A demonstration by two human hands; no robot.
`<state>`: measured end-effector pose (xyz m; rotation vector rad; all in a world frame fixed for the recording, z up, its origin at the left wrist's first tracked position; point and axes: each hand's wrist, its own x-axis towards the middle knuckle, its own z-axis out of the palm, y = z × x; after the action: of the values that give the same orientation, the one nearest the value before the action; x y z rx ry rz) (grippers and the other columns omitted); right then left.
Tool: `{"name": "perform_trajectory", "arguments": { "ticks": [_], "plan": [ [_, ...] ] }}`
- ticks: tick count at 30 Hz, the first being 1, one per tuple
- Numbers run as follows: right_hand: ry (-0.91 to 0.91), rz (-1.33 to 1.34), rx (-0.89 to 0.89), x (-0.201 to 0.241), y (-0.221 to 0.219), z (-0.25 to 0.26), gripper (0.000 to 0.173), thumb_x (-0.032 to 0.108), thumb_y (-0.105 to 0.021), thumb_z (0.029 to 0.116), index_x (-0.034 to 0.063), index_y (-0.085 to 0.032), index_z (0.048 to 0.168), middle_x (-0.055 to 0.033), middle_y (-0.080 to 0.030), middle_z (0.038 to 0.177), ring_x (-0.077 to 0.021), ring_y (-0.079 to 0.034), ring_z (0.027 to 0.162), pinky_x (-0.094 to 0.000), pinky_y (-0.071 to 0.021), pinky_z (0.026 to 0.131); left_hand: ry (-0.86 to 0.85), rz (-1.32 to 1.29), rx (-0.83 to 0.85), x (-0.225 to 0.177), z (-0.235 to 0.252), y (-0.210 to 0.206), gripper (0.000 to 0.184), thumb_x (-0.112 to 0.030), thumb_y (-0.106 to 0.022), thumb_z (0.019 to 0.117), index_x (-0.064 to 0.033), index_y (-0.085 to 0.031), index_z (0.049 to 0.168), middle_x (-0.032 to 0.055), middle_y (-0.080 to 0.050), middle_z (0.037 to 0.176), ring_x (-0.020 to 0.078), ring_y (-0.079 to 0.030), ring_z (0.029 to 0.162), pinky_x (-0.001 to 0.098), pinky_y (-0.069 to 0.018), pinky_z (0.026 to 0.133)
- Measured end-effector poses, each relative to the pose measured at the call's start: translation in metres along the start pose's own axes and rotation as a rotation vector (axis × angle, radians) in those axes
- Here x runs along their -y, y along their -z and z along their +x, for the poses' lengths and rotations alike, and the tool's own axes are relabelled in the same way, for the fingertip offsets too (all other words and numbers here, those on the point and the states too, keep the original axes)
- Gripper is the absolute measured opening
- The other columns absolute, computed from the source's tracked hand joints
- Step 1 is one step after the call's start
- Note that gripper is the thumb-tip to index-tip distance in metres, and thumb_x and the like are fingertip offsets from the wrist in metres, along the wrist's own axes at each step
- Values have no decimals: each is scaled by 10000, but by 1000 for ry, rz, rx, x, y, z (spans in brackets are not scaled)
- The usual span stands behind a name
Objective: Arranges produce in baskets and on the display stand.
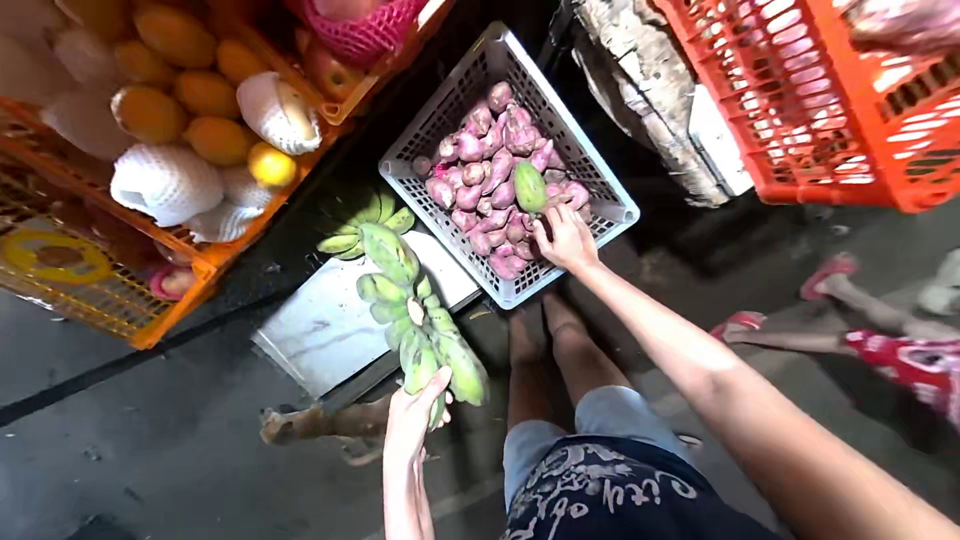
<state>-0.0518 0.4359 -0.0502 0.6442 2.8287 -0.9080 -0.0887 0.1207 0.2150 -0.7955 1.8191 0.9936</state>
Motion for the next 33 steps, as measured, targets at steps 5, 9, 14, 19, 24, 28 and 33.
{"name": "perform_trajectory", "arguments": {
  "ticks": [5,9,14,19,24,28,33],
  "plan": [
    [-70,218,-152,-4,5,-5,504,339,-376,1058,0,-555,1384,-244,-564,1411,-394,-554,1317,-520,-454,1098,-295,-8,148,-48,0,-75,362,-200,-631,1009,55,-574,1260,96,-740,942,137,-723,753,285,-627,712],
    [-216,390,-424,-7,36,-11,491,272,-381,1062,-55,-519,1403,-286,-518,1427,-375,-492,1364,-484,-396,1159,-470,378,375,-38,27,-79,746,-400,-721,938,-2,-440,1504,106,-634,1395,163,-671,1176,349,-548,1024],
    [-199,64,-355,-22,40,-18,568,435,-370,1054,93,-523,1481,-223,-457,1549,-408,-405,1450,-581,-300,1188,-485,317,36,-39,110,-25,404,-228,-678,986,14,-622,1304,124,-716,1168,157,-698,1005,365,-567,926],
    [-131,-182,-359,-39,9,-18,665,514,-282,1029,134,-426,1555,-151,-391,1622,-378,-315,1514,-599,-248,1186,-337,452,-160,-64,262,29,598,-301,-674,988,62,-481,1422,254,-662,1255,374,-644,1179,553,-497,1037],
    [-109,-220,-371,-41,11,-19,662,486,-256,1026,100,-448,1529,-123,-453,1587,-369,-312,1513,-583,-211,1196,-78,-90,-256,-75,399,44,381,-289,-535,1042,-13,-572,1303,115,-647,1071,171,-640,907,335,-544,842],
    [-106,-241,-378,-42,12,-18,685,520,-248,1019,94,-473,1505,-149,-474,1564,-400,-317,1499,-590,-210,1184,48,-819,-265,-94,424,27,551,-348,-458,1083,-34,-332,1519,185,-520,1409,244,-611,1182,328,-540,971],
    [-86,-240,-389,-37,14,-18,651,501,-256,1021,94,-525,1453,-162,-526,1514,-422,-350,1474,-603,-227,1160,63,-874,-450,-140,353,-2,580,-267,-463,1108,-42,-207,1577,197,-415,1531,237,-530,1331,304,-483,1058]
  ]
}}
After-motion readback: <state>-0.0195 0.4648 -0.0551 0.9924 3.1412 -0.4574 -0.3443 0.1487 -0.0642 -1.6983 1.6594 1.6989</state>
